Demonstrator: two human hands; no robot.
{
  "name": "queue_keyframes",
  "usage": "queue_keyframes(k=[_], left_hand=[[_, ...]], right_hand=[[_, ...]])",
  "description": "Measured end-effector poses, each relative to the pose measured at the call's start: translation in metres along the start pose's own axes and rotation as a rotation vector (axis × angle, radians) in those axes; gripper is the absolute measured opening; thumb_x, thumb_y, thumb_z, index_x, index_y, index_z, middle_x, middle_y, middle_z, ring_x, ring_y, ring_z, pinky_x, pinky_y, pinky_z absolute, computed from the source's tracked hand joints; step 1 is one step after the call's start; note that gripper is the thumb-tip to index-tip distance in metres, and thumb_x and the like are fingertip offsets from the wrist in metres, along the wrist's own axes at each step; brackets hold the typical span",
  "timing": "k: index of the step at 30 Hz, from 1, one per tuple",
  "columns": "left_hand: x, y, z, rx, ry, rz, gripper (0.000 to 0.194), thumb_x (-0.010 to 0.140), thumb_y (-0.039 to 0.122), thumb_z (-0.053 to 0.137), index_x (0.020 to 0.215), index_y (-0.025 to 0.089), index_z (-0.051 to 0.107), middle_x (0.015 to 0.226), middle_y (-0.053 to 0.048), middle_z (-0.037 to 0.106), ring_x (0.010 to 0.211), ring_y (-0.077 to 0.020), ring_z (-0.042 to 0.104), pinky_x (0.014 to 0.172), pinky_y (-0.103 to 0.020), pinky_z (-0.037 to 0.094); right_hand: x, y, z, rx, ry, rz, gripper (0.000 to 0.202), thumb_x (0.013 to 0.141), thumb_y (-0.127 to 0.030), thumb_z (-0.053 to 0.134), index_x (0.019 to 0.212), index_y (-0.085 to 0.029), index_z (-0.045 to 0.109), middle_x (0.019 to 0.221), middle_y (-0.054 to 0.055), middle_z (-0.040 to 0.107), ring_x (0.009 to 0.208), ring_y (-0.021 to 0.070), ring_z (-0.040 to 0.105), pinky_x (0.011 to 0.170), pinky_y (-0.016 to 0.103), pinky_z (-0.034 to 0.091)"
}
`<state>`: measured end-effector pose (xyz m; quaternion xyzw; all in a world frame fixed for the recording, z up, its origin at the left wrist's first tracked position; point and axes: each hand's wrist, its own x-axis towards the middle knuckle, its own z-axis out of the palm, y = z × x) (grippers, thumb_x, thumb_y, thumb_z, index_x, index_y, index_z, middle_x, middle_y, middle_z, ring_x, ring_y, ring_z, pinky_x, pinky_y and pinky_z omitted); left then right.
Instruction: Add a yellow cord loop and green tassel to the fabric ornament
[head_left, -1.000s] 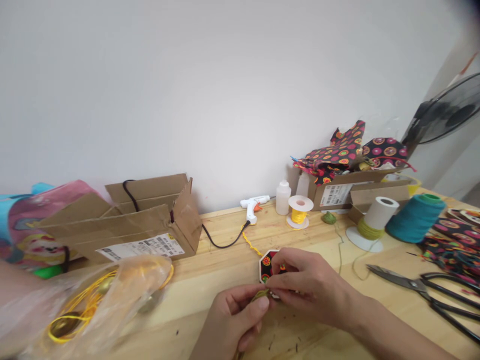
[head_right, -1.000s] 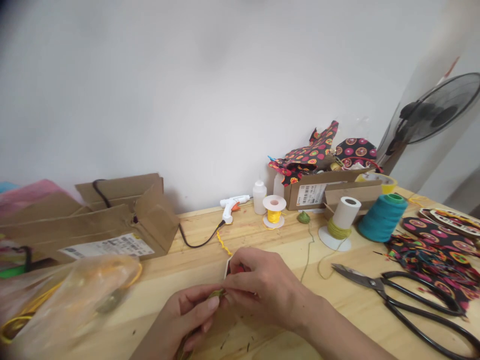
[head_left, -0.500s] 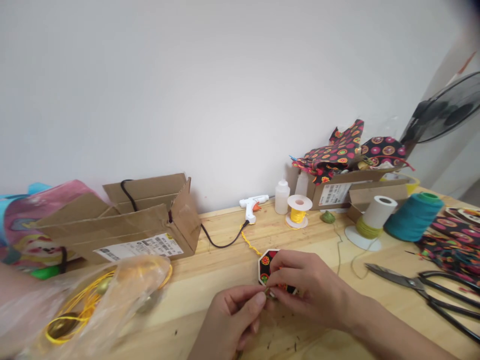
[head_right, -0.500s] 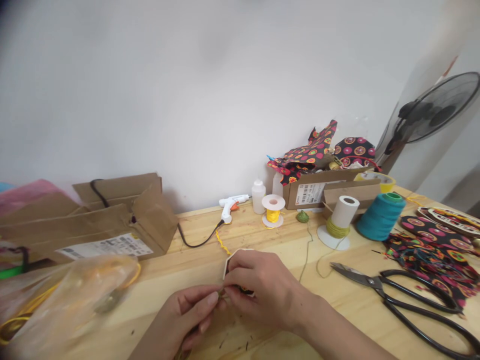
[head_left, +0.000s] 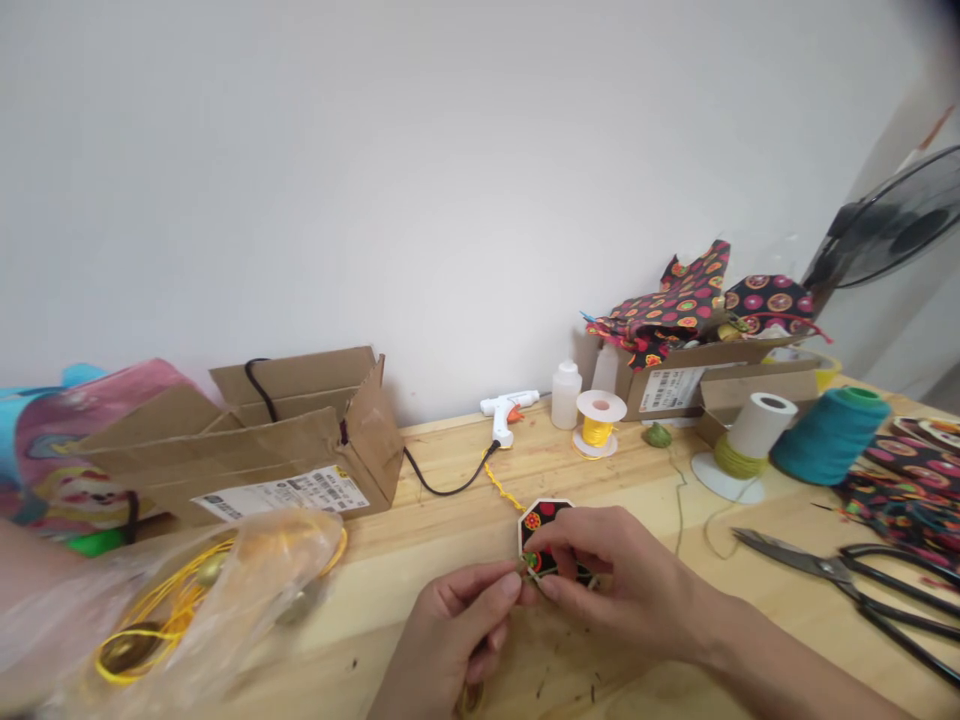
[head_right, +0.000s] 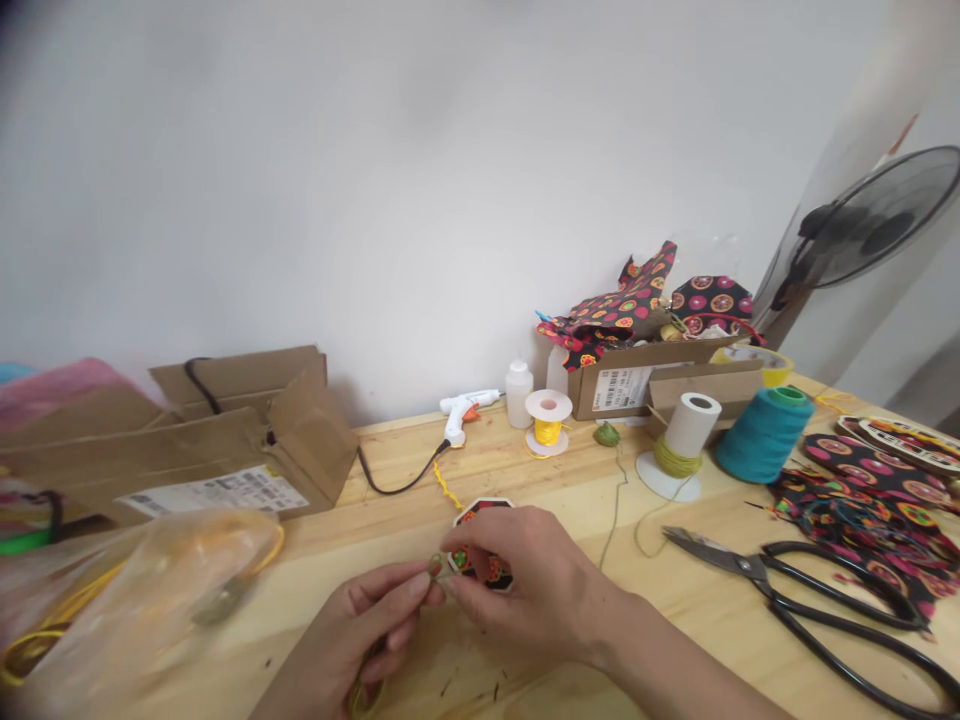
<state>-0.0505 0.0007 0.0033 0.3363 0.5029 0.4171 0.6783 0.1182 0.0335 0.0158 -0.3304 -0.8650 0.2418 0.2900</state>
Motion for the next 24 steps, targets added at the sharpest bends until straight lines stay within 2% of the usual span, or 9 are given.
queue_keyframes(k=[5,8,12,15,18,21,24], left_hand=[[0.0007,-0.0022,0.0009,0.055,0.006,-0.031,0.028,0.053,0.036,0.071,0.067,0.012,0.068,0.039,0.005,0.046,0.031,-0.0007,0.024,0.033,-0.018,0.008],[-0.0006,-0.0018,0.0033,0.076,0.012,-0.027,0.030,0.052,0.036,0.071,0.070,0.012,0.069,0.037,0.006,0.044,0.031,-0.0010,0.024,0.033,-0.018,0.009],[-0.0023,-0.0002,0.0060,0.078,0.020,0.004,0.030,0.054,0.034,0.071,0.073,0.011,0.069,0.035,0.007,0.040,0.032,-0.0012,0.023,0.034,-0.017,0.010],[-0.0009,-0.0007,0.0050,0.103,0.019,-0.010,0.033,0.053,0.036,0.071,0.072,0.011,0.068,0.036,0.007,0.041,0.032,-0.0014,0.026,0.033,-0.017,0.011],[0.0013,-0.0025,0.0026,0.104,0.005,-0.004,0.037,0.052,0.034,0.072,0.081,0.012,0.064,0.044,0.005,0.050,0.032,-0.0018,0.031,0.032,-0.016,0.014],[0.0013,-0.0033,0.0022,0.098,0.013,0.030,0.044,0.056,0.030,0.071,0.095,0.015,0.057,0.049,0.005,0.053,0.033,-0.0026,0.034,0.031,-0.015,0.014],[-0.0016,-0.0020,0.0051,0.140,0.025,0.091,0.040,0.060,0.026,0.067,0.096,0.014,0.055,0.048,0.006,0.053,0.033,-0.0022,0.032,0.032,-0.015,0.016]], right_hand=[[-0.0016,0.0039,0.0053,-0.042,0.063,-0.064,0.028,0.073,-0.017,0.051,0.101,-0.019,0.054,0.056,-0.004,0.050,0.051,0.0079,0.042,0.048,0.018,0.032],[-0.0013,0.0033,0.0040,-0.068,0.018,-0.117,0.030,0.076,-0.015,0.047,0.105,-0.021,0.053,0.065,-0.001,0.055,0.055,0.0086,0.046,0.050,0.019,0.033],[-0.0008,0.0025,0.0004,-0.099,-0.067,-0.170,0.031,0.078,-0.012,0.043,0.104,-0.024,0.055,0.069,0.000,0.054,0.056,0.0085,0.046,0.051,0.019,0.033],[-0.0015,0.0046,0.0002,-0.112,-0.039,-0.215,0.027,0.080,-0.016,0.044,0.103,-0.024,0.056,0.067,0.000,0.053,0.055,0.0087,0.044,0.049,0.019,0.032],[-0.0021,0.0065,0.0013,-0.120,-0.026,-0.224,0.022,0.083,-0.021,0.043,0.098,-0.024,0.059,0.067,0.001,0.053,0.055,0.0090,0.045,0.048,0.020,0.032],[-0.0021,0.0070,0.0020,-0.097,-0.036,-0.203,0.020,0.082,-0.021,0.045,0.093,-0.022,0.061,0.072,0.002,0.056,0.059,0.0096,0.049,0.052,0.020,0.035],[-0.0015,0.0071,0.0024,-0.048,-0.038,-0.196,0.017,0.081,-0.019,0.046,0.089,-0.020,0.062,0.075,0.003,0.057,0.064,0.0098,0.051,0.055,0.019,0.037]])
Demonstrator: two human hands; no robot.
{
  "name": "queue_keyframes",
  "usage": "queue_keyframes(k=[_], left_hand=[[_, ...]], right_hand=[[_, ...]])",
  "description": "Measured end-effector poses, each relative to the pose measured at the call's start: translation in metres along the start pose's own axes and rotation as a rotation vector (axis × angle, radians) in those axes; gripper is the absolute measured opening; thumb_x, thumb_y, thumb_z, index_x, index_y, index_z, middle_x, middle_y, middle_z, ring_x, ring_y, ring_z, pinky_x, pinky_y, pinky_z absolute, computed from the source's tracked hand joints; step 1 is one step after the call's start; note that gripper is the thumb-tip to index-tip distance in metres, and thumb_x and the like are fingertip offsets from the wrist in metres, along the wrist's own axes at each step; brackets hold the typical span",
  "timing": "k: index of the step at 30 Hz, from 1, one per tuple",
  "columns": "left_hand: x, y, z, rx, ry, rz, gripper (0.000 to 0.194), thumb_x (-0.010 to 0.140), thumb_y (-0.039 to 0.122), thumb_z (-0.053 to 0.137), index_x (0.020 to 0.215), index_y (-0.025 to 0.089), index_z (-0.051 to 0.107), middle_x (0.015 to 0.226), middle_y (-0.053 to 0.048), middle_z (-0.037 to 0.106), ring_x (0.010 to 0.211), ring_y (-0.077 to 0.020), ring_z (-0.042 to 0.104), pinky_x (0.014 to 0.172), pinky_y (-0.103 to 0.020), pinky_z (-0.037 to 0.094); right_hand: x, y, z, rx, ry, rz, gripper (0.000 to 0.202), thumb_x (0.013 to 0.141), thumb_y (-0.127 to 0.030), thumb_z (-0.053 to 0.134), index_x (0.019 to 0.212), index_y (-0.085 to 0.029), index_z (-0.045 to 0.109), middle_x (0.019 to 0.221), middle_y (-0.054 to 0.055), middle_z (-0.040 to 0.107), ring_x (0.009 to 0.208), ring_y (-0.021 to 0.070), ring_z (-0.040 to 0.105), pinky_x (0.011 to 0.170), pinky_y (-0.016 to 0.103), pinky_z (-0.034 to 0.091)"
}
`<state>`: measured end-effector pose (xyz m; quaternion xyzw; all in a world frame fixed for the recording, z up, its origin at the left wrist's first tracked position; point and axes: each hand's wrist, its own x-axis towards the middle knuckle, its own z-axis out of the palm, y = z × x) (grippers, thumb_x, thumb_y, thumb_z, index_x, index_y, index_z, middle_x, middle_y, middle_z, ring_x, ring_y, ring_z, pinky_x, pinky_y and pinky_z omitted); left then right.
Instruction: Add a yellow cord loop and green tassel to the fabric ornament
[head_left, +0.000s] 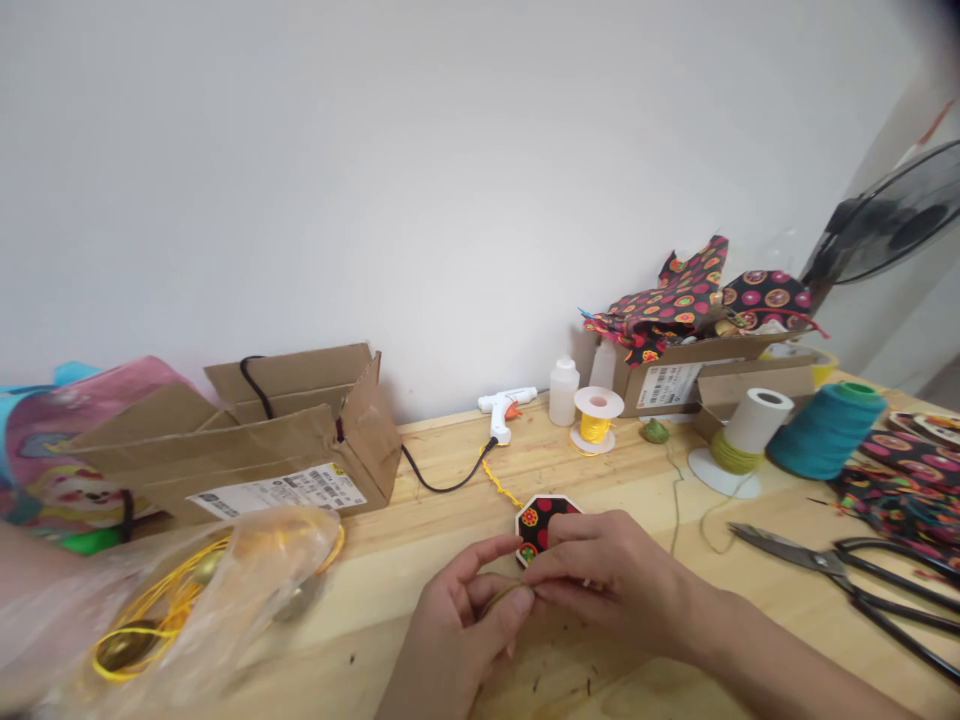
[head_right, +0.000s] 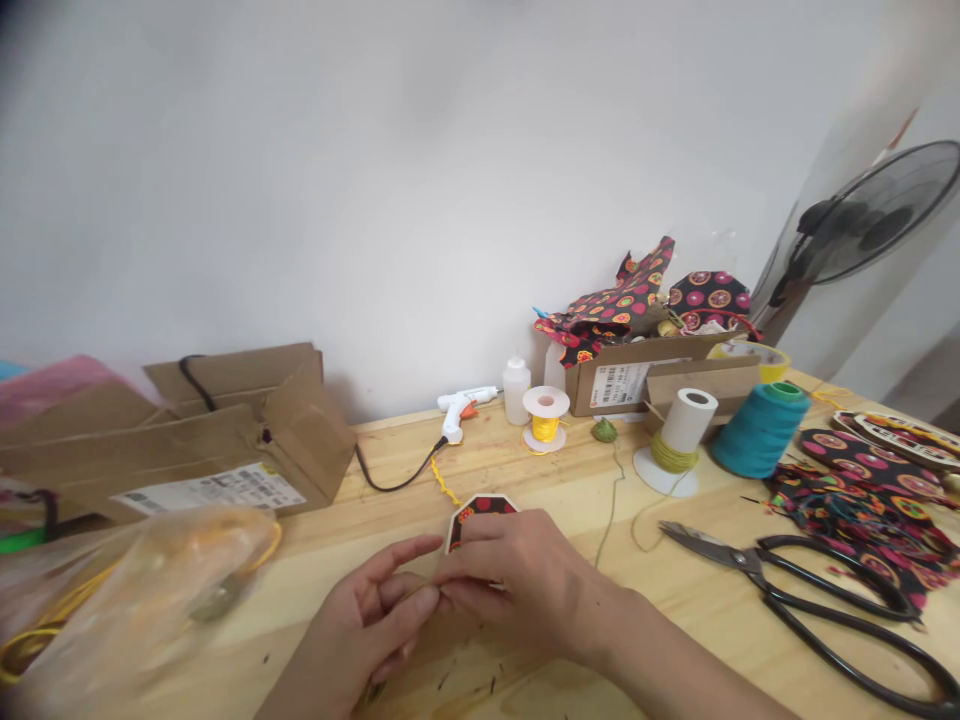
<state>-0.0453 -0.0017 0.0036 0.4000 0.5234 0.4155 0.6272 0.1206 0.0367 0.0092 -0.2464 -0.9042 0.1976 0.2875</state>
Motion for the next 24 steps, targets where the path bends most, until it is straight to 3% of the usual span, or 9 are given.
queue_keyframes(k=[8,13,24], left_hand=[[-0.0049,0.0002,0.0012,-0.066,-0.034,0.088,0.035,0.062,0.027,0.063,0.094,0.015,0.059,0.048,0.004,0.052,0.037,-0.0053,0.035,0.033,-0.017,0.020],[-0.0046,-0.0011,-0.0020,-0.061,-0.049,0.072,0.034,0.064,0.021,0.058,0.097,0.014,0.058,0.048,0.002,0.053,0.037,-0.0051,0.035,0.034,-0.017,0.019],[-0.0048,-0.0015,0.0005,-0.036,-0.023,0.102,0.034,0.063,0.029,0.062,0.095,0.015,0.059,0.050,0.003,0.052,0.036,-0.0035,0.031,0.032,-0.015,0.017]], right_hand=[[0.0021,0.0003,0.0003,0.057,0.011,0.032,0.015,0.078,-0.014,0.047,0.083,-0.019,0.061,0.072,0.001,0.057,0.063,0.0094,0.051,0.056,0.019,0.038],[0.0025,-0.0009,-0.0008,0.095,0.027,0.036,0.016,0.077,-0.013,0.048,0.082,-0.019,0.061,0.071,0.001,0.057,0.063,0.0093,0.050,0.056,0.019,0.038],[0.0008,-0.0004,-0.0001,0.094,0.015,0.027,0.016,0.078,-0.014,0.047,0.084,-0.019,0.062,0.072,0.001,0.057,0.063,0.0089,0.050,0.057,0.019,0.037]])
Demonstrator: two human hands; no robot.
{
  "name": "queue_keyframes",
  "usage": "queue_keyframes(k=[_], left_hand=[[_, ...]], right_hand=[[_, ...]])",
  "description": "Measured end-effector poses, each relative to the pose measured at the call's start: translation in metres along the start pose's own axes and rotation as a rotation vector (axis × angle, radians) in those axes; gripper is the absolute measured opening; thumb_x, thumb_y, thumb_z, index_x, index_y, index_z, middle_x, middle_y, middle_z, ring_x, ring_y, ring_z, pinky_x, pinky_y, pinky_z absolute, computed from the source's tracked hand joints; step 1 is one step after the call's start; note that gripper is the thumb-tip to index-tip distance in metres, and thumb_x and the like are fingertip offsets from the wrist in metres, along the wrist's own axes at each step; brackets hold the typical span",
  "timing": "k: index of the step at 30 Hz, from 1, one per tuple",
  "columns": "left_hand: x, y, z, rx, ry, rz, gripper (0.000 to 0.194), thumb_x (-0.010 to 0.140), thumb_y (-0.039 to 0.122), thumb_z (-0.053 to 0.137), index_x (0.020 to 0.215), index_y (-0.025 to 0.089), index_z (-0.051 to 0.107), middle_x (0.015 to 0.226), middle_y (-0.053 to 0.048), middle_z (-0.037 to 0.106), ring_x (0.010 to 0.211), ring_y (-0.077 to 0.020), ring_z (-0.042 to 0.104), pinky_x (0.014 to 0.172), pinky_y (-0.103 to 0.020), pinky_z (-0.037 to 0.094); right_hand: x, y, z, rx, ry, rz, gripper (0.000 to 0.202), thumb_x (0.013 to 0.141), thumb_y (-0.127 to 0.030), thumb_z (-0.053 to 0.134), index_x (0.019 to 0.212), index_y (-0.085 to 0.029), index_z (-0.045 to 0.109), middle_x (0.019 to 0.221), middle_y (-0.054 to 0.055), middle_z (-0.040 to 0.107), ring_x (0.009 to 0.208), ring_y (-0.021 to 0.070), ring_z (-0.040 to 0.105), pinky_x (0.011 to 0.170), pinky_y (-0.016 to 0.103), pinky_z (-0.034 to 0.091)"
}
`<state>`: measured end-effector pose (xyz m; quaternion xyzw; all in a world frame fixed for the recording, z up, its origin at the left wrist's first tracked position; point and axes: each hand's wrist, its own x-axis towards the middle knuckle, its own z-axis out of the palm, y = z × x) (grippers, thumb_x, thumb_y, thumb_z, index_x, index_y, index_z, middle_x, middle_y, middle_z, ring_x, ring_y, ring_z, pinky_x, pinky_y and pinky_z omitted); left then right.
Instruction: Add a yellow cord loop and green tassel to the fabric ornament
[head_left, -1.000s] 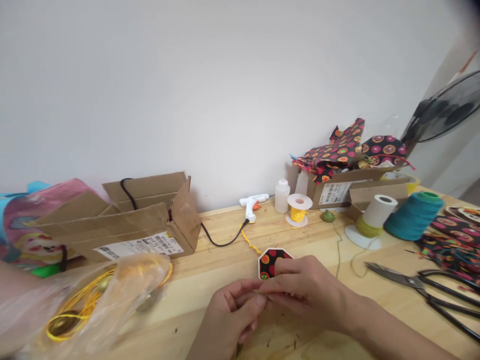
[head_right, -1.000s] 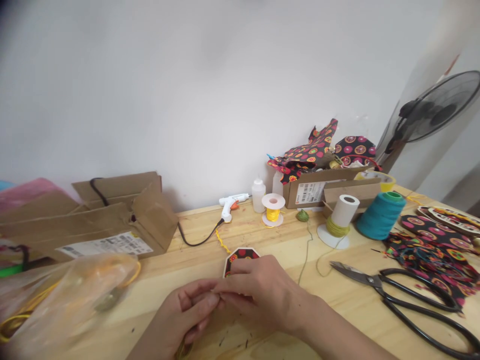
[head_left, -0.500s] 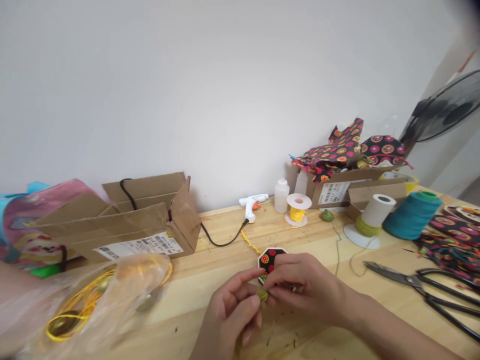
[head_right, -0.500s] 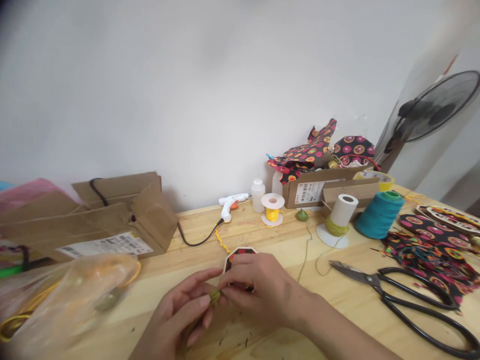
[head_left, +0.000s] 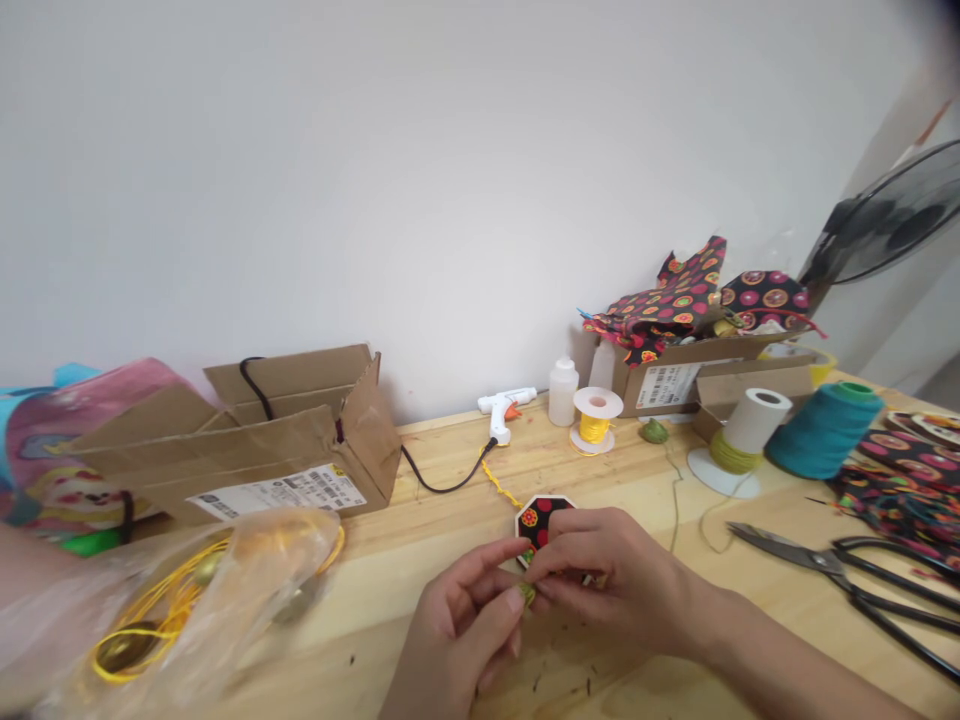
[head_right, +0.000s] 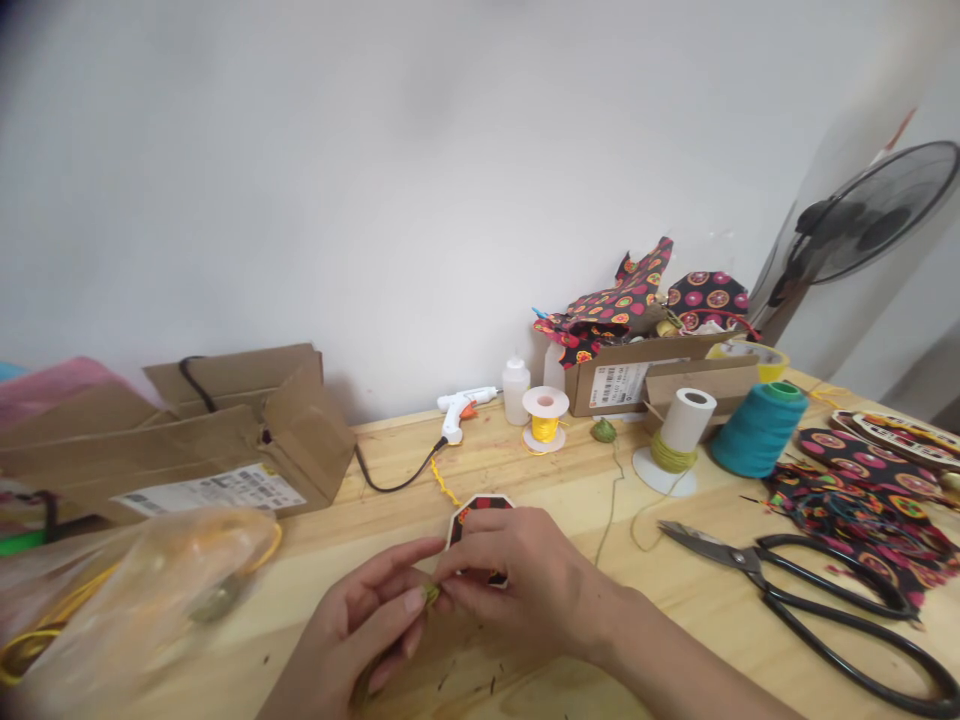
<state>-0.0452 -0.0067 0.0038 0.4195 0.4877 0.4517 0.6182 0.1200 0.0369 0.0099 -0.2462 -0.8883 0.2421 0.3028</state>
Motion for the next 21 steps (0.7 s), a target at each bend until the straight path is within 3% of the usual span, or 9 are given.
queue_keyframes(k=[7,21], left_hand=[[-0.0006,0.0034,0.0022,-0.008,0.019,-0.015,0.035,0.059,0.030,0.067,0.091,0.016,0.062,0.051,0.004,0.052,0.038,-0.0037,0.038,0.031,-0.013,0.017],[-0.0004,0.0044,0.0049,0.029,0.079,0.001,0.027,0.060,0.026,0.067,0.085,0.018,0.064,0.045,0.006,0.050,0.036,-0.0012,0.034,0.030,-0.012,0.016]], right_hand=[[0.0003,-0.0024,-0.0008,-0.059,0.015,-0.021,0.017,0.077,-0.012,0.047,0.084,-0.018,0.062,0.071,0.001,0.056,0.059,0.0084,0.048,0.053,0.018,0.035],[0.0021,-0.0089,-0.0013,-0.111,-0.006,0.003,0.017,0.076,-0.011,0.046,0.079,-0.015,0.063,0.065,0.001,0.053,0.054,0.0075,0.045,0.048,0.018,0.032]])
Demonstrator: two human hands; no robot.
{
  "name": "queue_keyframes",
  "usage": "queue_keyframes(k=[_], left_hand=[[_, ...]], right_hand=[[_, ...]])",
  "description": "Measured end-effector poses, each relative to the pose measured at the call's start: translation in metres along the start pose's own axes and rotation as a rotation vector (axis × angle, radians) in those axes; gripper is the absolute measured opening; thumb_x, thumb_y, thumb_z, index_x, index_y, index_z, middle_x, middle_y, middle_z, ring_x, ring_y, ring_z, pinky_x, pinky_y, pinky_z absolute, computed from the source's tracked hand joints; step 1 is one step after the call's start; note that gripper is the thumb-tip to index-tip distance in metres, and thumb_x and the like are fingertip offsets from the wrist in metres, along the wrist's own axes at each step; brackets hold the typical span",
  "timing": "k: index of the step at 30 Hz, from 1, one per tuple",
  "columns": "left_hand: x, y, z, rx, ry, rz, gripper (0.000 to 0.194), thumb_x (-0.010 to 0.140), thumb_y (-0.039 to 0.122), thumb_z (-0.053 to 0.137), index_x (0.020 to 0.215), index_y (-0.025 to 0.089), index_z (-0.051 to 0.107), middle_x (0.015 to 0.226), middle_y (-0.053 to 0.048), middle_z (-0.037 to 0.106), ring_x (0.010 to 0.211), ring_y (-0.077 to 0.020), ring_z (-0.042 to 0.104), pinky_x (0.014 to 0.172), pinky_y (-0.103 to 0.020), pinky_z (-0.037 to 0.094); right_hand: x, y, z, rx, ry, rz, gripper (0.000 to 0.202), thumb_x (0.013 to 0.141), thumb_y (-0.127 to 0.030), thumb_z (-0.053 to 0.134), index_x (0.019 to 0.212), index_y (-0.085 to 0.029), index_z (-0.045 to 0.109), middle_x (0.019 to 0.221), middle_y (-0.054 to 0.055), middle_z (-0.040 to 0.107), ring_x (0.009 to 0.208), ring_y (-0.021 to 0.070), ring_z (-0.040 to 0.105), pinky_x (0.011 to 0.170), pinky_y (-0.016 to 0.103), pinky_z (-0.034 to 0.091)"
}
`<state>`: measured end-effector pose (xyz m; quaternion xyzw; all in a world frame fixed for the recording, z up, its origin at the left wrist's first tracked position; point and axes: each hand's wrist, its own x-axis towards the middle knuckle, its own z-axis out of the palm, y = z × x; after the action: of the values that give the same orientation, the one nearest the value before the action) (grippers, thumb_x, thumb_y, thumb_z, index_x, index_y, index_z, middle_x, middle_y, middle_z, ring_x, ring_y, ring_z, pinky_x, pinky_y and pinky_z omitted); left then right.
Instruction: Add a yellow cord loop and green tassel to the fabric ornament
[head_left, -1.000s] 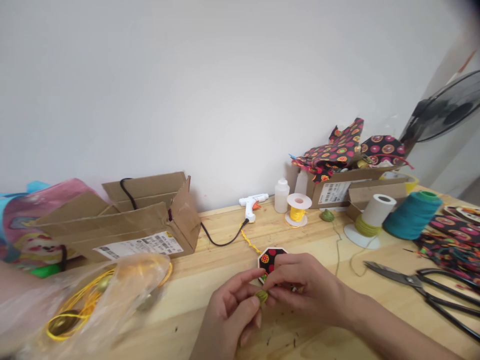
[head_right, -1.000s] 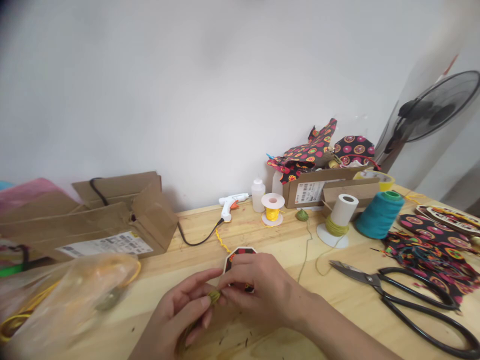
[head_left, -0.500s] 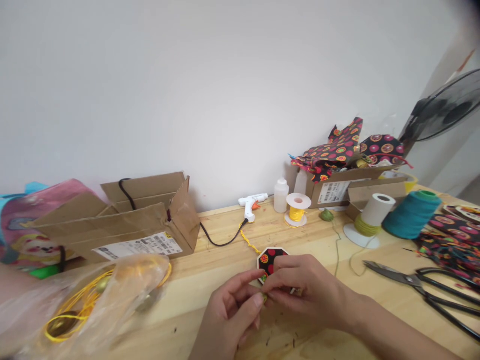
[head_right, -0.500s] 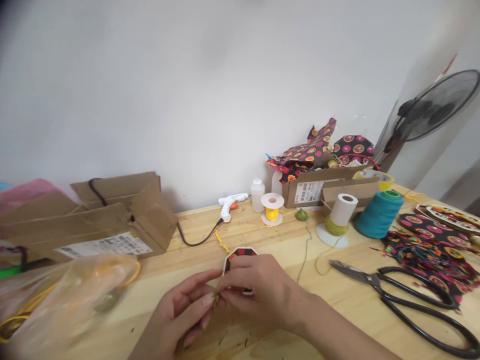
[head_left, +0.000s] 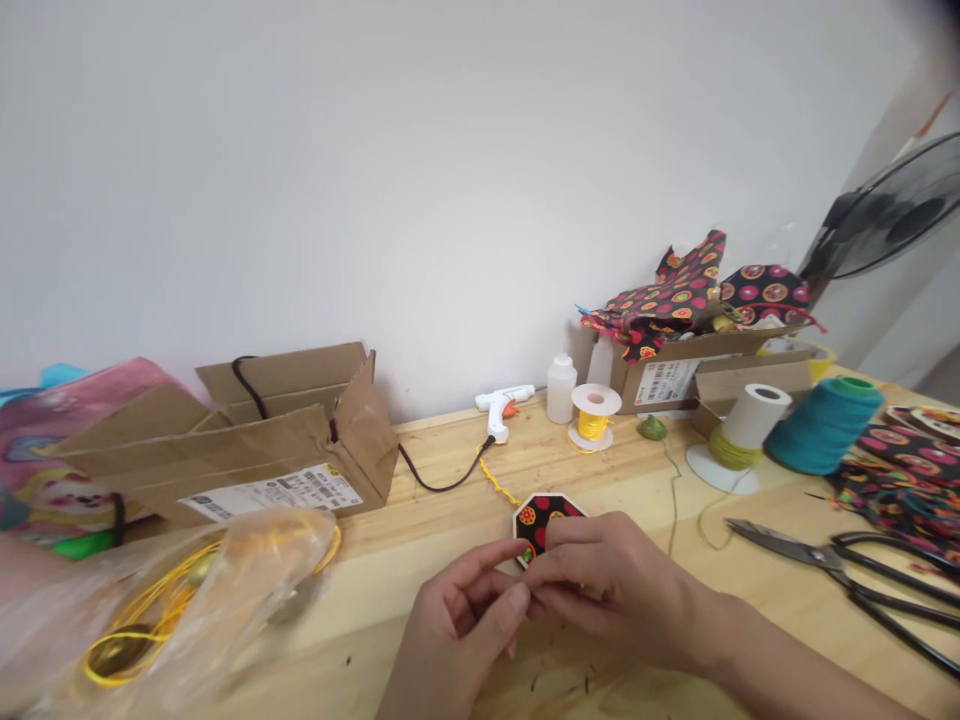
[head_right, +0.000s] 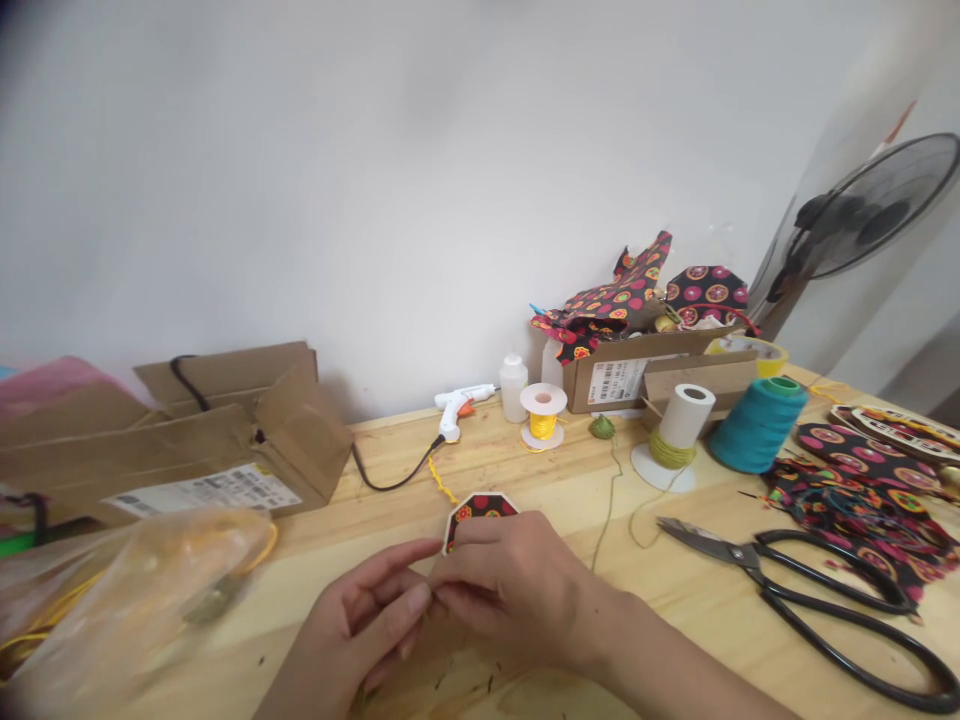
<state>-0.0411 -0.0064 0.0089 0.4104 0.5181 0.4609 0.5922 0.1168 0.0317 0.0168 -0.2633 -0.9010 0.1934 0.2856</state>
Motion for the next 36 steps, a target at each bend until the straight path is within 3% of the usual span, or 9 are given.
queue_keyframes(k=[6,11,16,21,30,36], left_hand=[[0.0010,-0.0004,-0.0003,0.013,-0.013,0.020,0.026,0.061,0.026,0.066,0.086,0.018,0.064,0.044,0.006,0.052,0.034,-0.0008,0.032,0.030,-0.013,0.015],[-0.0019,0.0013,0.0017,0.025,0.030,0.043,0.024,0.060,0.024,0.065,0.083,0.018,0.065,0.050,0.004,0.059,0.036,-0.0020,0.037,0.031,-0.014,0.018],[-0.0039,0.0023,0.0037,0.030,0.065,0.097,0.023,0.060,0.023,0.065,0.082,0.018,0.065,0.047,0.005,0.058,0.039,-0.0034,0.040,0.039,-0.014,0.029],[-0.0027,0.0006,0.0018,0.037,0.042,0.119,0.024,0.061,0.024,0.065,0.084,0.018,0.064,0.053,0.003,0.063,0.043,-0.0055,0.044,0.044,-0.015,0.033],[-0.0015,-0.0012,0.0000,0.080,0.001,0.102,0.026,0.062,0.027,0.064,0.086,0.017,0.063,0.054,0.002,0.062,0.044,-0.0073,0.045,0.045,-0.018,0.035],[-0.0029,-0.0001,0.0020,0.036,0.042,0.095,0.024,0.062,0.026,0.064,0.084,0.018,0.064,0.051,0.004,0.058,0.042,-0.0067,0.042,0.042,-0.017,0.032]], right_hand=[[-0.0010,0.0010,0.0007,0.089,0.006,0.025,0.018,0.076,-0.012,0.047,0.082,-0.015,0.063,0.066,0.001,0.053,0.056,0.0076,0.045,0.051,0.018,0.033],[-0.0022,0.0012,0.0022,0.184,0.040,0.128,0.021,0.072,-0.010,0.050,0.087,-0.019,0.062,0.060,-0.002,0.047,0.055,0.0078,0.043,0.050,0.018,0.033],[-0.0023,0.0015,0.0018,0.241,0.060,0.189,0.020,0.068,-0.013,0.056,0.087,-0.018,0.061,0.062,-0.003,0.045,0.055,0.0080,0.042,0.047,0.017,0.031],[-0.0025,0.0026,0.0009,0.257,0.047,0.208,0.018,0.070,-0.019,0.058,0.087,-0.017,0.062,0.064,-0.001,0.047,0.056,0.0086,0.042,0.048,0.018,0.032],[0.0000,0.0042,0.0030,0.237,0.022,0.184,0.015,0.072,-0.015,0.053,0.083,-0.019,0.063,0.066,0.000,0.051,0.057,0.0084,0.043,0.048,0.018,0.031],[-0.0006,0.0035,-0.0008,0.265,0.059,0.219,0.016,0.077,-0.016,0.047,0.083,-0.018,0.062,0.065,0.000,0.052,0.055,0.0085,0.044,0.048,0.019,0.032]])
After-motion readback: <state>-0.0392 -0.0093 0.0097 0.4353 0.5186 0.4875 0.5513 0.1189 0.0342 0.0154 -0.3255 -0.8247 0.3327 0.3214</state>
